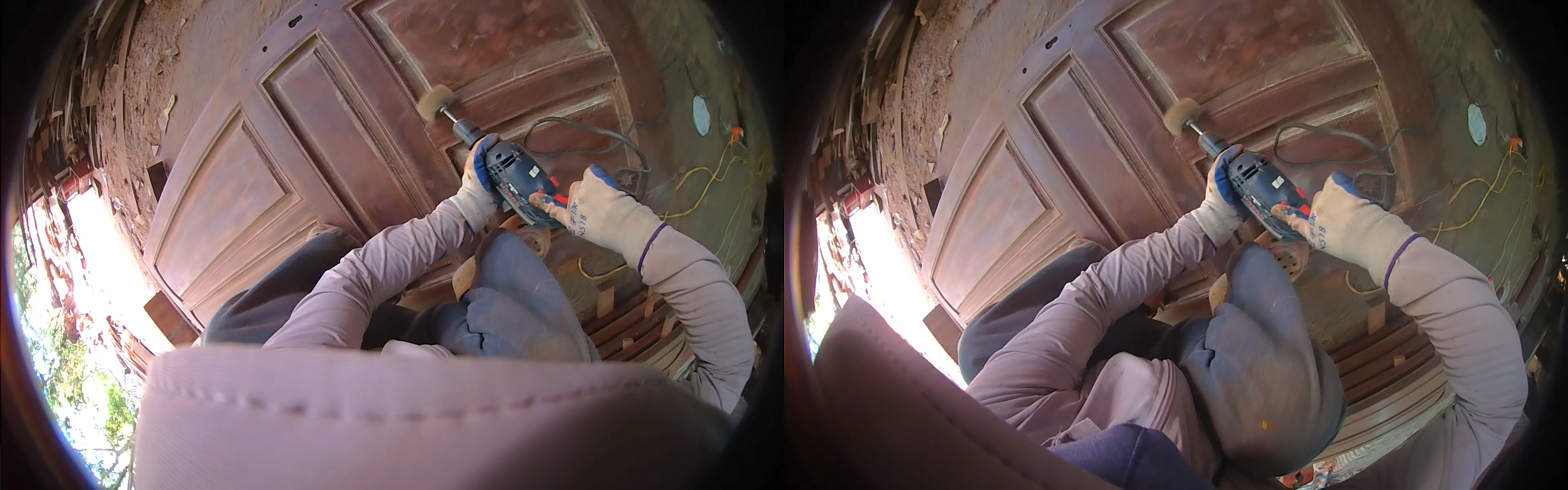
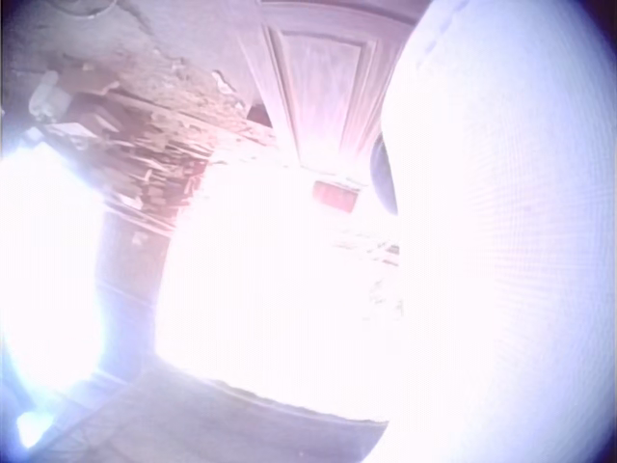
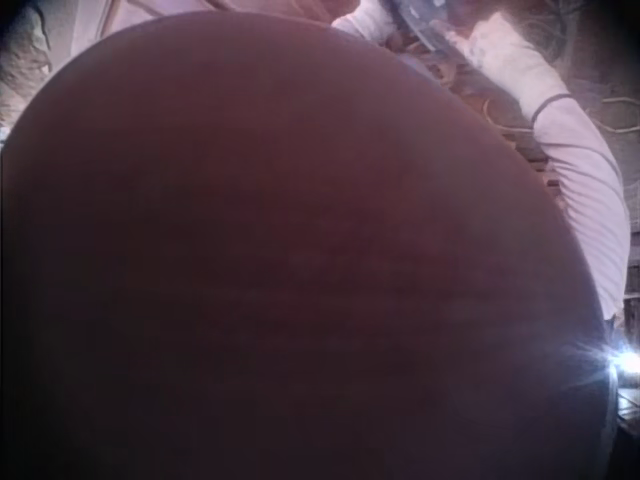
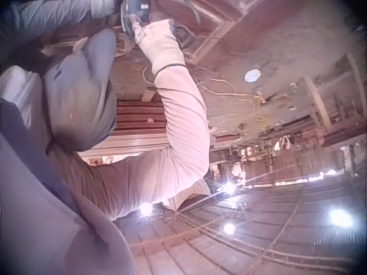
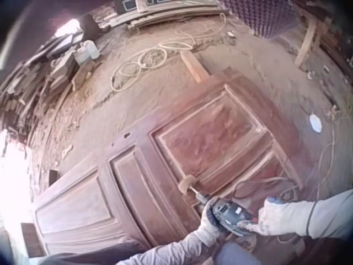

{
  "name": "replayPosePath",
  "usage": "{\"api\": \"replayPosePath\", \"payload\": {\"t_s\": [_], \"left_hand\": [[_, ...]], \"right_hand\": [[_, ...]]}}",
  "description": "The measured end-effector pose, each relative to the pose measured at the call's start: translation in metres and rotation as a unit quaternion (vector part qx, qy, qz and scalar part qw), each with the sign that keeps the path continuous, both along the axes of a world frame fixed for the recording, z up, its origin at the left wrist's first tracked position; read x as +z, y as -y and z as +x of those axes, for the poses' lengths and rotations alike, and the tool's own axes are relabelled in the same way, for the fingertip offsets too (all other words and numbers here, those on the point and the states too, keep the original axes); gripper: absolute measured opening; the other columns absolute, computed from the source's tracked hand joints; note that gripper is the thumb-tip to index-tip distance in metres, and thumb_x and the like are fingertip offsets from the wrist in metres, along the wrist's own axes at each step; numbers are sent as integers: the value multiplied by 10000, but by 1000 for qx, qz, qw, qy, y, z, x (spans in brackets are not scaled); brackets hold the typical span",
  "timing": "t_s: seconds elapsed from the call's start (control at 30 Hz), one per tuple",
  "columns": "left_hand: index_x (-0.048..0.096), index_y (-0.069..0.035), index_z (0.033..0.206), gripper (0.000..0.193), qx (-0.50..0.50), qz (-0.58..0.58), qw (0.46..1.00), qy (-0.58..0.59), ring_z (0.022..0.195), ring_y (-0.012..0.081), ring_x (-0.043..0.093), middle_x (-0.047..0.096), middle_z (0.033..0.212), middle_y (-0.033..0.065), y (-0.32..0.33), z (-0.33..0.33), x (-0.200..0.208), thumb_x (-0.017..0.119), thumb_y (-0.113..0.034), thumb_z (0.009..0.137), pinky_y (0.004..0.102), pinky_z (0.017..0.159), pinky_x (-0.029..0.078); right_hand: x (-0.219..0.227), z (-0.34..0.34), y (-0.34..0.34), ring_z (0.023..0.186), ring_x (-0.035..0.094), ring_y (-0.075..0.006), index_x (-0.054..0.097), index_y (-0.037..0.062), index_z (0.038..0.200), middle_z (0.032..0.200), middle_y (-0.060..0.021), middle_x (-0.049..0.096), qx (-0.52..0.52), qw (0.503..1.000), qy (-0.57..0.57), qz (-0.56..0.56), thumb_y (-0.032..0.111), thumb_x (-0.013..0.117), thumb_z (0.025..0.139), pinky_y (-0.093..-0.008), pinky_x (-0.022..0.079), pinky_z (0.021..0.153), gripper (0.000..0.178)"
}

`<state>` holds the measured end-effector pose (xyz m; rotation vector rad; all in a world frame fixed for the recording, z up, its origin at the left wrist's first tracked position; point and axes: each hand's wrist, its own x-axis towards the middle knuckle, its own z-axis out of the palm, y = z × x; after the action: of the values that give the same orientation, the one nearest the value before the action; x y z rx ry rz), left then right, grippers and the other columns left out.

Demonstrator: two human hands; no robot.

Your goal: The person uses a handheld power sander to sand the surface of a wooden door lying flat on the floor. They move the sander across multiple panels and edges, then briefly switch to a drill with a wire brush attachment to clean recessed areas before resuming sanding.

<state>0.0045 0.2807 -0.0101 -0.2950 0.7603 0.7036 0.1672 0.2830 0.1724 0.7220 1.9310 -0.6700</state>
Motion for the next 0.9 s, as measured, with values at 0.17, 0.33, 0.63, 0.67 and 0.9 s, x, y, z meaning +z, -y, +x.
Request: {"api": "replayPosePath", "payload": {"t_s": [0.17,0.33,0.63,0.67,0.9], "left_hand": [[634,-106,897,213,-20,-32,999,35,682,232,654,687,806,95,-9,65,6,641,-305,821,355,681,550],[636,-84,929,226,-54,60,996,37,649,208,636,662,789,72,-35,155,-10,629,-294,844,335,642,533],[616,-50,925,247,-44,-29,998,-32,716,239,660,679,816,97,3,57,-16,647,-281,842,360,709,555],[612,-45,928,255,-34,16,996,-78,706,240,660,679,806,100,1,41,-14,647,-283,842,358,705,556],[610,-50,954,284,-70,48,990,-113,681,221,649,668,818,90,-9,112,-18,660,-304,837,335,667,548]], "right_hand": [[14,53,5,655,590,-213,275,225,1477,790,-70,603,29,997,-30,60,120,413,930,-356,404,634,574],[26,105,15,547,578,-158,393,148,1409,662,-20,579,43,979,-44,196,113,400,885,-337,392,476,526],[-7,57,34,684,620,-228,243,245,1490,741,-68,613,-23,999,-37,33,84,377,939,-392,435,691,589],[-19,51,34,678,619,-226,264,244,1484,732,-64,610,-20,995,-80,48,86,389,932,-384,432,676,588],[5,107,28,684,625,-232,175,264,1504,769,-93,618,-45,997,-35,51,69,439,903,-366,454,663,684]]}}
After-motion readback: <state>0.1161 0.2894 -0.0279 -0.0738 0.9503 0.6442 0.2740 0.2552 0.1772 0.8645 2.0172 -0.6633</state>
